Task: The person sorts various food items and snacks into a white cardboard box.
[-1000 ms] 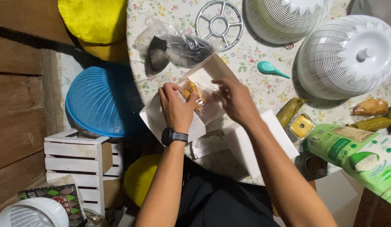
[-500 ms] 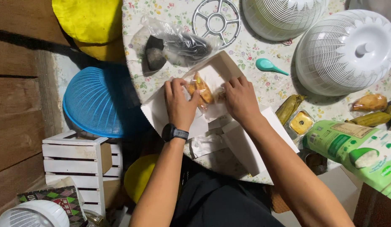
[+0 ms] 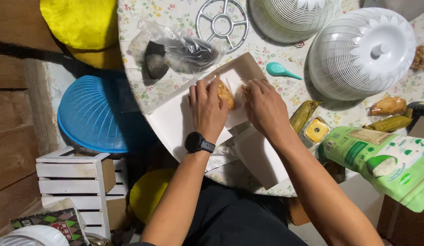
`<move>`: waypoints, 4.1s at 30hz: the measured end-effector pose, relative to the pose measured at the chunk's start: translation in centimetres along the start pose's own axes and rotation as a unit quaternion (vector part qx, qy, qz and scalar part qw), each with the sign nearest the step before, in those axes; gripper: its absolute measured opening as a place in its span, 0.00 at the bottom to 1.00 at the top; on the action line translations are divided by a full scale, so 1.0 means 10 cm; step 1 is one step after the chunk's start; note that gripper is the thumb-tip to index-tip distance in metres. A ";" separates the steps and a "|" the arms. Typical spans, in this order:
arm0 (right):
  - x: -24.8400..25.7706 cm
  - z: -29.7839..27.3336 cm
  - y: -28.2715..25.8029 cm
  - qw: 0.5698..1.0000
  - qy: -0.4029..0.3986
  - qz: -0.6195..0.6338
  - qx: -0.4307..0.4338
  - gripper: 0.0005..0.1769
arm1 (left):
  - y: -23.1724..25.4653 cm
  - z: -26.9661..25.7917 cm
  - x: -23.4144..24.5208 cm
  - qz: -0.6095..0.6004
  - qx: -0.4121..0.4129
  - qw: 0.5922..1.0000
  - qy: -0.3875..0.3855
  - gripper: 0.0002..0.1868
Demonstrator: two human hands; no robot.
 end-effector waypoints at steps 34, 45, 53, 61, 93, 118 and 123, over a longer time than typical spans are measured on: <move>0.23 -0.24 0.21 0.987 0.014 0.119 -0.109 0.23 | 0.40 -0.06 -0.05 -0.039 -0.068 0.993 -0.086 0.11; -0.35 0.17 0.24 0.989 -0.088 0.050 -0.110 0.15 | 0.12 0.00 0.12 -0.016 -0.010 0.998 -0.061 0.09; -0.23 0.45 0.04 0.996 0.069 0.046 0.027 0.15 | 0.11 0.25 0.26 0.038 -0.061 0.997 -0.016 0.11; -0.71 0.18 0.11 0.927 -0.037 0.268 -0.261 0.22 | -0.08 0.22 0.29 0.020 0.076 0.997 -0.019 0.24; -0.94 0.36 0.07 0.760 0.045 0.447 -0.471 0.17 | -0.04 0.13 -0.02 -0.064 0.092 0.994 0.008 0.33; 0.56 -0.24 0.35 0.904 0.058 0.236 -0.352 0.12 | 0.67 -0.01 0.00 -0.073 -0.057 0.995 -0.033 0.15; 0.69 -0.93 0.79 0.882 0.133 0.131 -0.434 0.17 | 1.07 -0.15 -0.42 -0.186 -0.132 0.950 -0.214 0.10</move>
Point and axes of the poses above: each hand's wrist, its own z-axis towards the middle knuckle, its own x-axis out of the back of the hand, y = z × x, the point moved 2 cm from there along z, towards the middle knuckle, and after that the axes turned 10 degrees about x, right-handed, at the moved point
